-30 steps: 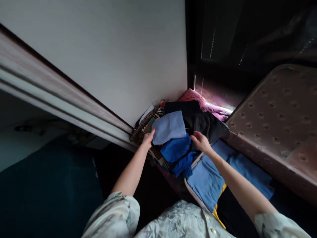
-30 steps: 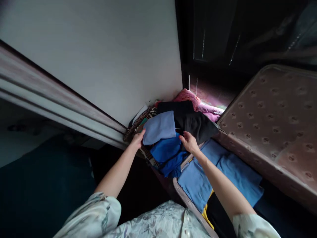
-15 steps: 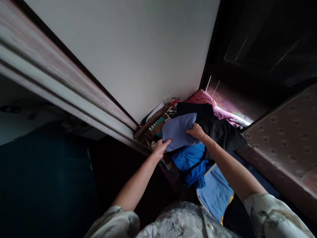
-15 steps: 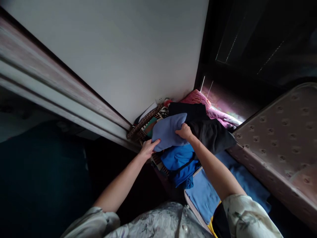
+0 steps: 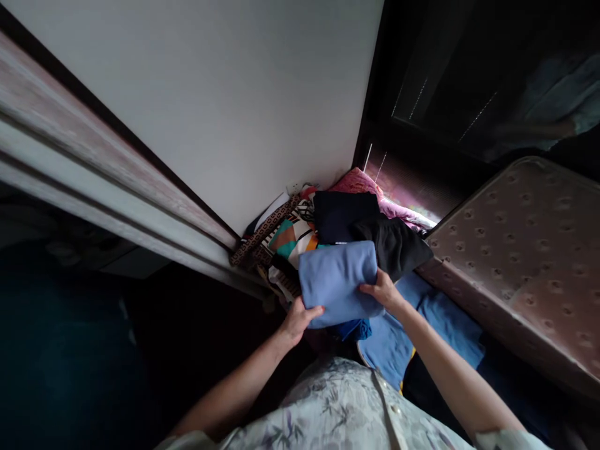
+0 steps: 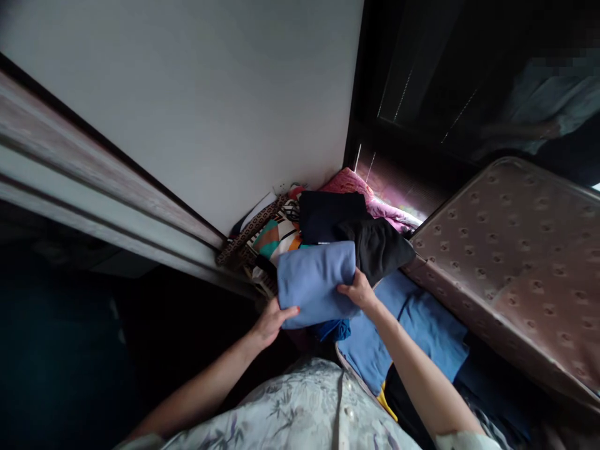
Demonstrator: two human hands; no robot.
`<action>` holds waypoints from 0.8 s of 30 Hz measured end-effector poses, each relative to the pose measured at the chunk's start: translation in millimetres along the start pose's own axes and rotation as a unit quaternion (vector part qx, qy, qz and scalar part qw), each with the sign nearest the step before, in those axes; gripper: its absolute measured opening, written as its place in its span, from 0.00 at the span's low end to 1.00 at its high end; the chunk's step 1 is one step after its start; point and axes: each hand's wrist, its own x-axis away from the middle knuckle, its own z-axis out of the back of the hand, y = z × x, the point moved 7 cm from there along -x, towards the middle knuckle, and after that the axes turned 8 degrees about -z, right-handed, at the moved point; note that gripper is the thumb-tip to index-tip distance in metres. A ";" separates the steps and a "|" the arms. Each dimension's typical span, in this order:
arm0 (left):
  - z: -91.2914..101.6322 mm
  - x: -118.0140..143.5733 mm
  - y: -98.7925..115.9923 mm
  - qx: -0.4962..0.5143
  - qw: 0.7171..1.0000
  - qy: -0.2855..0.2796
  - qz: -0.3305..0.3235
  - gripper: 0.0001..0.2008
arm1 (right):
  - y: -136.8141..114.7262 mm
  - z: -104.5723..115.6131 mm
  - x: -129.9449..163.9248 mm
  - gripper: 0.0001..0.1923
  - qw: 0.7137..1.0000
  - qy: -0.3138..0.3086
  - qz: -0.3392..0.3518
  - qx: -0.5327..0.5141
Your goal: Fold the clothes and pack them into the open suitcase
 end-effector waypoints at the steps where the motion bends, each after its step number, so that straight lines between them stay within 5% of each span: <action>1: 1.9 5.2 -13.5 -0.008 1.000 0.022 -0.001 0.30 | 21.1 -4.1 7.2 0.28 1.000 0.016 -0.018 0.003; 5: 12.9 -0.3 -30.4 -0.019 0.993 0.108 -0.038 0.36 | 62.8 -19.4 17.3 0.32 0.998 0.058 -0.008 0.019; 11: 7.4 -14.9 -5.1 -0.045 0.998 0.032 -0.015 0.34 | 68.4 -20.5 7.2 0.43 0.992 0.105 -0.012 0.062; 19: -5.7 4.0 -1.0 -0.232 0.963 0.078 -0.111 0.27 | 52.7 0.3 22.2 0.52 0.951 0.236 -0.023 0.199; 24: -17.7 2.0 -9.0 -0.215 0.964 0.110 -0.114 0.33 | 15.0 -10.8 52.1 0.48 0.943 0.231 0.126 0.206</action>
